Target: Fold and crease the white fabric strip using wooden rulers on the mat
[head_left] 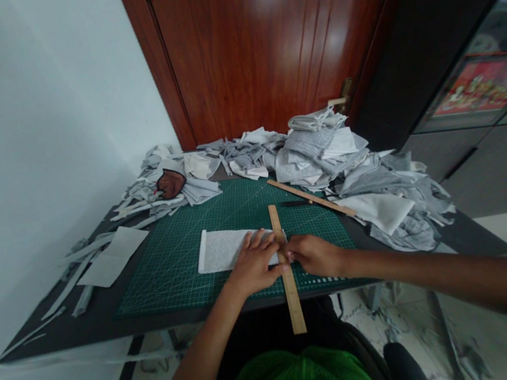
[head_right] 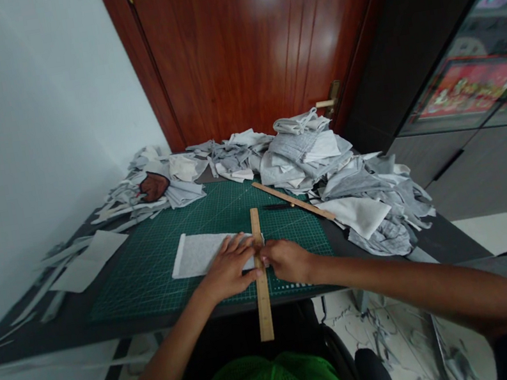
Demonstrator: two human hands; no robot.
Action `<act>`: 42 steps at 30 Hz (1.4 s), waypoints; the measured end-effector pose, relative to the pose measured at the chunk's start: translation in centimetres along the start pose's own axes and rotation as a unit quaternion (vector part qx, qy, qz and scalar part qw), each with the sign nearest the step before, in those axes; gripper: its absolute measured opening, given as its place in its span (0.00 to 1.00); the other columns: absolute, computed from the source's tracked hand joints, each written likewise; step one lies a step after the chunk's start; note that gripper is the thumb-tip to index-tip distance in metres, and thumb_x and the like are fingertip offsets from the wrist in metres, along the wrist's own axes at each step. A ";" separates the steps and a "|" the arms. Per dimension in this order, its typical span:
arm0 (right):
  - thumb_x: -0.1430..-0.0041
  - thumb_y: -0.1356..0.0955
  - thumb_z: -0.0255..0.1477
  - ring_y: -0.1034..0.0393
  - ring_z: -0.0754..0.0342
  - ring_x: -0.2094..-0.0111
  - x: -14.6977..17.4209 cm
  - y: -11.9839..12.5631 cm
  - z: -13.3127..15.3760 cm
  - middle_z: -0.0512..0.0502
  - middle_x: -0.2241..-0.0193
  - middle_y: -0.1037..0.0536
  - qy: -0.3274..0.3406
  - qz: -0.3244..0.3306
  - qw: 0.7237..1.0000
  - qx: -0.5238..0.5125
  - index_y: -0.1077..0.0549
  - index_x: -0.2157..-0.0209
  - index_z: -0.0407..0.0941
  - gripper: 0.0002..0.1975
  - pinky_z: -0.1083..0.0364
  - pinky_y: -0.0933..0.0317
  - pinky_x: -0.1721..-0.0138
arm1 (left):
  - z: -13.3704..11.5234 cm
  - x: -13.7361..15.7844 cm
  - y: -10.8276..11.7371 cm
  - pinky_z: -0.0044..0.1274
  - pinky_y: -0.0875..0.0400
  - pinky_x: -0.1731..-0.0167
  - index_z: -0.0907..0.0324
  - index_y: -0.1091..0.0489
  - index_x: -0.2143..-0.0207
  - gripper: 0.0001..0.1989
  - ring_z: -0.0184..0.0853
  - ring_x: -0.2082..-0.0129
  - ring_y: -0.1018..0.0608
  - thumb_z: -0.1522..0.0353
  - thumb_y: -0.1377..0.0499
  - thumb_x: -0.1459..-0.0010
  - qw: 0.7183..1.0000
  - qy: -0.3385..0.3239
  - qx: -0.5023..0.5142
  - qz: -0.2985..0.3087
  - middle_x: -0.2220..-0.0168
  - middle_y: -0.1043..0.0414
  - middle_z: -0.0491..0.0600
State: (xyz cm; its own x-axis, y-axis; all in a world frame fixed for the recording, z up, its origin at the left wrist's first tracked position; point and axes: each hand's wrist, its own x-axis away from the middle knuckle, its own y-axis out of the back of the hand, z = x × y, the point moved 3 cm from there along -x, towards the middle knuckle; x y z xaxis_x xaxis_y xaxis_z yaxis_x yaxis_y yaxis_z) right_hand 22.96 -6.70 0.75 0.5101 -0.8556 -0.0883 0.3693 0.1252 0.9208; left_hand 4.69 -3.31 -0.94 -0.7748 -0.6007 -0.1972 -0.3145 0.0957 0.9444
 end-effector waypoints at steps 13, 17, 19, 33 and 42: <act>0.34 0.35 0.17 0.27 0.52 0.62 -3.9 0.7 -3.9 0.43 0.65 0.21 -0.024 -0.043 0.999 0.016 0.23 0.65 0.42 0.11 0.57 0.37 0.58 | 0.2 0.1 0.0 0.51 0.55 0.29 0.50 0.35 0.35 0.29 0.52 0.28 0.43 0.57 0.36 0.37 1.000 0.007 0.016 0.002 0.32 0.36 0.50; 0.36 0.36 0.16 0.27 0.52 0.62 -4.8 1.0 -4.3 0.42 0.64 0.21 -0.038 -0.047 0.997 0.041 0.23 0.65 0.42 0.11 0.57 0.38 0.59 | 0.2 0.1 0.0 0.51 0.55 0.30 0.51 0.34 0.35 0.29 0.53 0.28 0.43 0.57 0.36 0.37 1.000 0.008 0.010 0.005 0.31 0.36 0.50; 0.36 0.36 0.16 0.27 0.51 0.61 -5.1 1.1 -4.5 0.42 0.64 0.21 -0.044 -0.048 0.996 0.054 0.22 0.65 0.41 0.12 0.57 0.39 0.58 | 0.2 0.1 -0.1 0.51 0.54 0.30 0.51 0.34 0.36 0.29 0.53 0.28 0.43 0.57 0.36 0.37 1.000 0.008 0.007 0.005 0.31 0.36 0.51; 0.30 0.37 0.21 0.28 0.49 0.61 -2.4 0.6 -1.2 0.40 0.63 0.21 -0.026 -0.033 0.994 0.099 0.22 0.60 0.41 0.12 0.52 0.40 0.56 | 0.2 0.2 -0.1 0.50 0.55 0.30 0.51 0.34 0.36 0.28 0.51 0.28 0.43 0.56 0.38 0.35 1.000 0.003 0.002 -0.002 0.32 0.36 0.52; 0.31 0.36 0.21 0.28 0.50 0.64 2.3 -0.9 1.6 0.43 0.65 0.22 0.005 -0.017 1.000 0.017 0.24 0.65 0.43 0.10 0.52 0.39 0.58 | 0.2 0.2 -0.4 0.50 0.54 0.30 0.51 0.34 0.36 0.27 0.50 0.27 0.45 0.53 0.40 0.34 1.000 -0.004 0.012 -0.012 0.33 0.35 0.52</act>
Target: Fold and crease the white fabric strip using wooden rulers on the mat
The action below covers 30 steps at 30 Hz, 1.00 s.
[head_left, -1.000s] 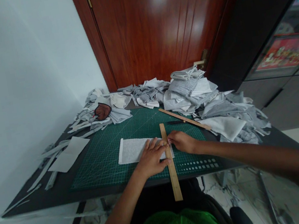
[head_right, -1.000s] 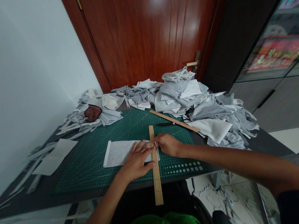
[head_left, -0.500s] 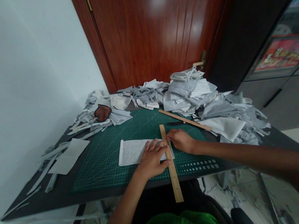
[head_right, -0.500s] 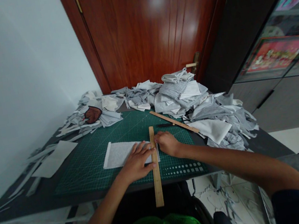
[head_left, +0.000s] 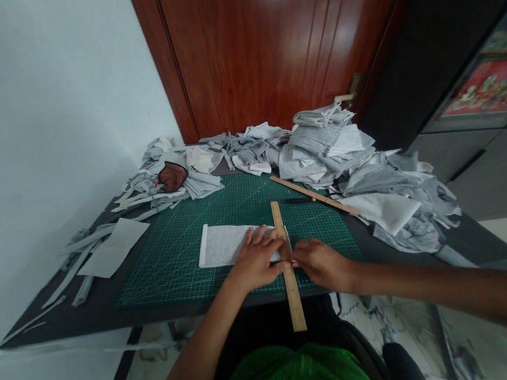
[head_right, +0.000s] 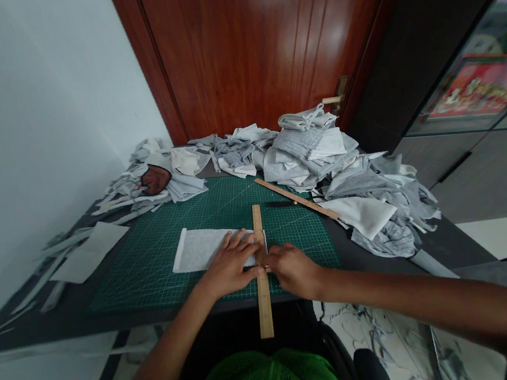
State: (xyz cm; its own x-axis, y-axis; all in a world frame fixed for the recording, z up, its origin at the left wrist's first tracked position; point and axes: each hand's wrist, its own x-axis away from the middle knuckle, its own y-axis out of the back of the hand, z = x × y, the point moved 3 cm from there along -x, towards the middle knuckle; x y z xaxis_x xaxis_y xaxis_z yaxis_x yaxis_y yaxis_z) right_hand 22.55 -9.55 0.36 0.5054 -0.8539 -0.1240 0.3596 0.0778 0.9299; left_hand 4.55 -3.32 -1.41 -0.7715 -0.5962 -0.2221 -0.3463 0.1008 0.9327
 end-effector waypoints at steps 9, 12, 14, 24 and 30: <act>0.31 0.35 0.44 0.30 0.53 0.70 1.4 -0.3 0.4 0.50 0.70 0.25 -0.142 -0.120 0.876 -0.446 0.30 0.62 0.47 0.15 0.54 0.35 0.65 | -0.5 0.3 0.4 0.49 0.54 0.29 0.53 0.35 0.36 0.29 0.52 0.27 0.45 0.54 0.39 0.35 1.000 0.006 -0.003 0.000 0.32 0.36 0.53; 0.40 0.29 0.50 0.33 0.55 0.73 1.5 -1.1 1.7 0.51 0.69 0.27 -0.207 -0.114 0.732 -0.639 0.34 0.61 0.49 0.20 0.55 0.37 0.71 | -0.8 0.5 0.5 0.46 0.53 0.28 0.53 0.36 0.36 0.28 0.50 0.26 0.47 0.55 0.39 0.35 1.000 -0.002 -0.001 -0.012 0.33 0.36 0.54; 0.41 0.29 0.51 0.38 0.57 0.76 1.8 -1.6 2.7 0.54 0.72 0.31 -0.234 -0.112 0.679 -0.686 0.37 0.64 0.50 0.21 0.57 0.43 0.76 | -0.9 0.6 0.4 0.45 0.52 0.28 0.52 0.38 0.34 0.29 0.48 0.25 0.49 0.56 0.40 0.34 1.000 -0.009 0.001 -0.021 0.32 0.38 0.53; 0.47 0.22 0.44 0.23 0.39 0.60 5.5 -5.0 6.6 0.38 0.58 0.19 -0.086 -0.041 0.995 -0.023 0.26 0.48 0.51 0.27 0.47 0.30 0.61 | 0.1 2.9 0.7 0.52 0.46 0.33 0.60 0.40 0.33 0.29 0.59 0.28 0.44 0.57 0.45 0.31 0.964 0.216 -0.084 -0.135 0.30 0.41 0.62; 0.51 0.21 0.49 0.20 0.34 0.63 6.0 -7.5 7.3 0.37 0.62 0.17 -0.099 -0.019 0.995 0.013 0.27 0.42 0.51 0.37 0.45 0.26 0.65 | 1.0 3.6 0.3 0.62 0.52 0.37 0.60 0.32 0.40 0.27 0.70 0.31 0.44 0.54 0.43 0.34 0.939 0.291 -0.106 -0.151 0.34 0.37 0.66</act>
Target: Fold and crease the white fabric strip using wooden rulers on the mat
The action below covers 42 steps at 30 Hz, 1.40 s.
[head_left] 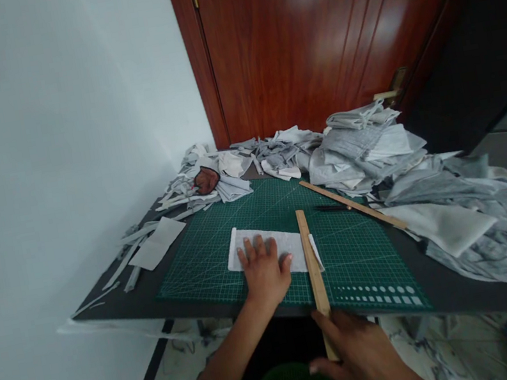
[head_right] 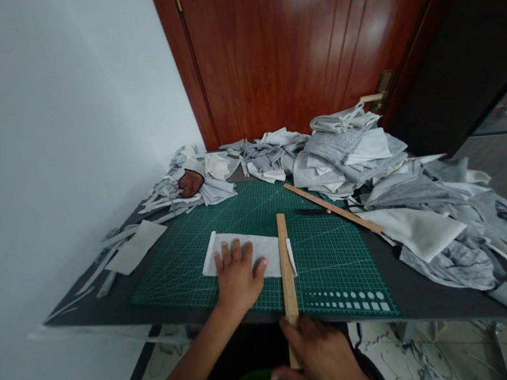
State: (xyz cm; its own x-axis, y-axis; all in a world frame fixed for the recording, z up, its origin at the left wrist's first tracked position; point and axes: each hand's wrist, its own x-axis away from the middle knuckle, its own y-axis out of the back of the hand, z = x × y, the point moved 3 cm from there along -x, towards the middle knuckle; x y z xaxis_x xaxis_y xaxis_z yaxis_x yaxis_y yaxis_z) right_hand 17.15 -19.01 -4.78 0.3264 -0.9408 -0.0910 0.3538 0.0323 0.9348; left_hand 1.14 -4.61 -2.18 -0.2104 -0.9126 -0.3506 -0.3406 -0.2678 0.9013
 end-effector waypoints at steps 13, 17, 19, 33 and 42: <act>0.30 0.36 0.44 0.26 0.46 0.67 3.6 2.8 -4.4 0.47 0.67 0.23 -0.152 -0.220 0.894 -0.359 0.24 0.57 0.54 0.13 0.52 0.31 0.67 | 1.2 -0.2 4.2 0.41 0.49 0.30 0.48 0.22 0.52 0.14 0.45 0.29 0.38 0.57 0.34 0.39 0.879 -0.317 0.225 0.275 0.36 0.29 0.45; 0.33 0.35 0.48 0.30 0.49 0.73 2.7 4.5 -5.8 0.51 0.73 0.28 -0.159 -0.174 0.893 -0.383 0.25 0.48 0.55 0.19 0.54 0.34 0.73 | -0.5 0.9 3.8 0.38 0.44 0.31 0.47 0.25 0.44 0.19 0.43 0.32 0.32 0.56 0.36 0.37 0.865 -0.348 0.248 0.261 0.37 0.28 0.46; 0.34 0.34 0.49 0.31 0.50 0.74 1.9 5.8 -6.8 0.51 0.74 0.27 -0.145 -0.120 0.914 -0.360 0.21 0.52 0.54 0.19 0.54 0.35 0.73 | -0.9 1.8 3.1 0.38 0.40 0.33 0.50 0.30 0.39 0.26 0.44 0.35 0.30 0.54 0.36 0.37 0.883 -0.361 0.201 0.223 0.37 0.28 0.50; 0.34 0.34 0.50 0.25 0.43 0.66 -2.8 7.7 -11.8 0.44 0.67 0.20 -0.071 -0.057 0.991 -0.099 0.29 0.38 0.45 0.31 0.48 0.32 0.64 | -1.4 3.0 2.6 0.41 0.38 0.37 0.60 0.36 0.37 0.24 0.49 0.39 0.31 0.61 0.42 0.32 0.941 -0.318 0.041 0.107 0.40 0.30 0.58; 0.46 0.30 0.61 0.22 0.31 0.56 -2.4 7.0 -12.0 0.29 0.56 0.19 -0.056 -0.131 0.980 0.139 0.28 0.41 0.39 0.45 0.40 0.32 0.55 | -1.6 2.4 2.5 0.46 0.46 0.32 0.58 0.36 0.36 0.31 0.52 0.33 0.35 0.53 0.40 0.35 0.950 -0.275 0.033 0.142 0.35 0.35 0.59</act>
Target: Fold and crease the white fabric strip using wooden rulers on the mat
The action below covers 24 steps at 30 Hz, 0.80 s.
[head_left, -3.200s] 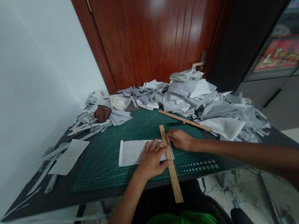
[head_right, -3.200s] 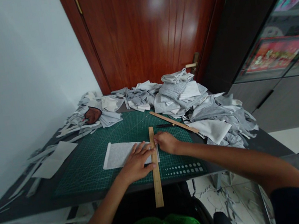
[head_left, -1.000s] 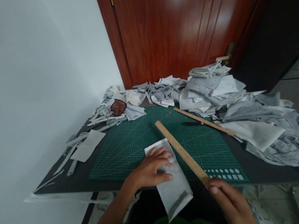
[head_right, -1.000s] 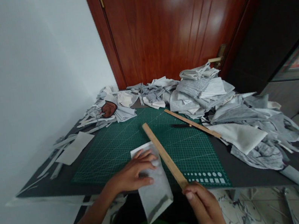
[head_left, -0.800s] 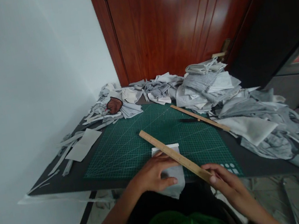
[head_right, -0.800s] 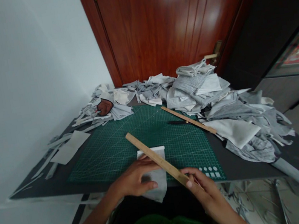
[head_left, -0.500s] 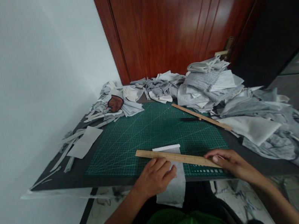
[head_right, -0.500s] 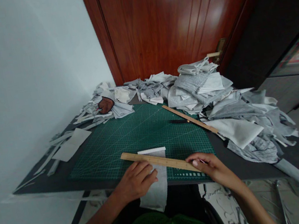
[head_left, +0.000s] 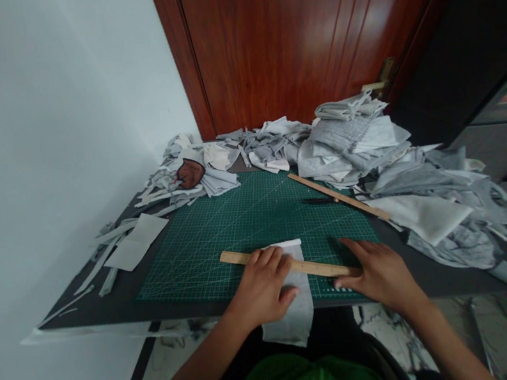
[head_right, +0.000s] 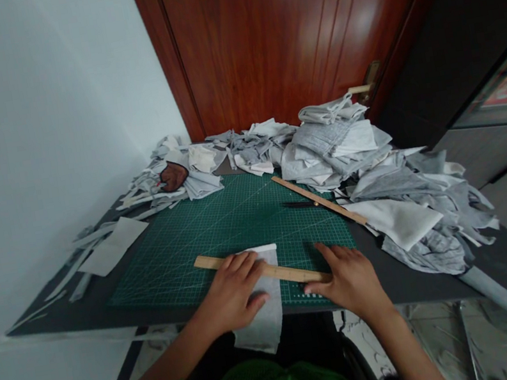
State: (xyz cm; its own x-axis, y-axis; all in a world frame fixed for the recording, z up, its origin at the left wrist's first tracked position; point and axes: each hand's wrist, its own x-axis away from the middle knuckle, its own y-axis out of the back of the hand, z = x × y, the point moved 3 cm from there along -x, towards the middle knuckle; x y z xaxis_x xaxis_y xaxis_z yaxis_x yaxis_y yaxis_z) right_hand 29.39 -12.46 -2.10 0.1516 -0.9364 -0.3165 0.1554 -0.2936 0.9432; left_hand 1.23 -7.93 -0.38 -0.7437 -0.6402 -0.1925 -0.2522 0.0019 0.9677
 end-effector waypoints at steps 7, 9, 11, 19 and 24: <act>0.29 0.35 0.44 0.21 0.43 0.57 -0.4 0.7 2.4 0.39 0.57 0.18 0.040 0.038 0.993 -0.100 0.25 0.42 0.47 0.22 0.49 0.30 0.56 | 2.4 -1.4 -0.4 0.57 0.58 0.32 0.50 0.38 0.32 0.52 0.63 0.27 0.50 0.35 0.36 0.53 0.997 0.062 0.016 0.040 0.26 0.48 0.57; 0.27 0.36 0.42 0.21 0.45 0.59 -1.4 0.6 4.4 0.40 0.60 0.18 0.068 0.070 0.992 -0.085 0.25 0.42 0.47 0.20 0.51 0.31 0.57 | 3.2 -1.9 -0.5 0.56 0.61 0.31 0.52 0.42 0.29 0.60 0.63 0.26 0.52 0.30 0.39 0.57 0.997 0.054 0.022 0.052 0.26 0.51 0.58; 0.28 0.34 0.40 0.22 0.46 0.62 -2.8 0.3 5.8 0.42 0.63 0.19 0.073 0.109 0.990 -0.051 0.24 0.42 0.48 0.19 0.52 0.33 0.60 | 3.6 -2.4 -0.6 0.54 0.63 0.30 0.56 0.45 0.28 0.64 0.61 0.25 0.55 0.28 0.42 0.58 0.998 0.043 0.021 0.051 0.25 0.52 0.60; 0.27 0.39 0.26 0.22 0.48 0.60 -6.4 -0.6 6.1 0.41 0.57 0.17 0.075 0.115 0.988 -0.064 0.28 0.36 0.49 0.21 0.53 0.35 0.56 | 3.4 -2.8 -0.6 0.50 0.63 0.29 0.67 0.44 0.30 0.65 0.59 0.25 0.59 0.29 0.41 0.56 0.999 0.042 -0.025 0.007 0.25 0.57 0.65; 0.27 0.39 0.26 0.21 0.48 0.57 -5.8 -0.3 6.5 0.42 0.57 0.16 0.089 0.127 0.983 -0.103 0.26 0.38 0.49 0.21 0.53 0.35 0.55 | 2.6 -2.6 -0.5 0.46 0.64 0.28 0.61 0.44 0.30 0.53 0.53 0.24 0.56 0.36 0.42 0.45 0.997 -0.080 0.000 0.013 0.26 0.50 0.57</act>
State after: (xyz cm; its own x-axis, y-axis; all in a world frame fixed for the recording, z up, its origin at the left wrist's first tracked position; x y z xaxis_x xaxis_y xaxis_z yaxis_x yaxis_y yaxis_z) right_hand 22.15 -8.19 0.08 0.3762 -0.9207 -0.1041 0.2819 0.0067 0.9594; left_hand 1.69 -4.28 -0.78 -0.8390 -0.5099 -0.1899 -0.2309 0.0176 0.9728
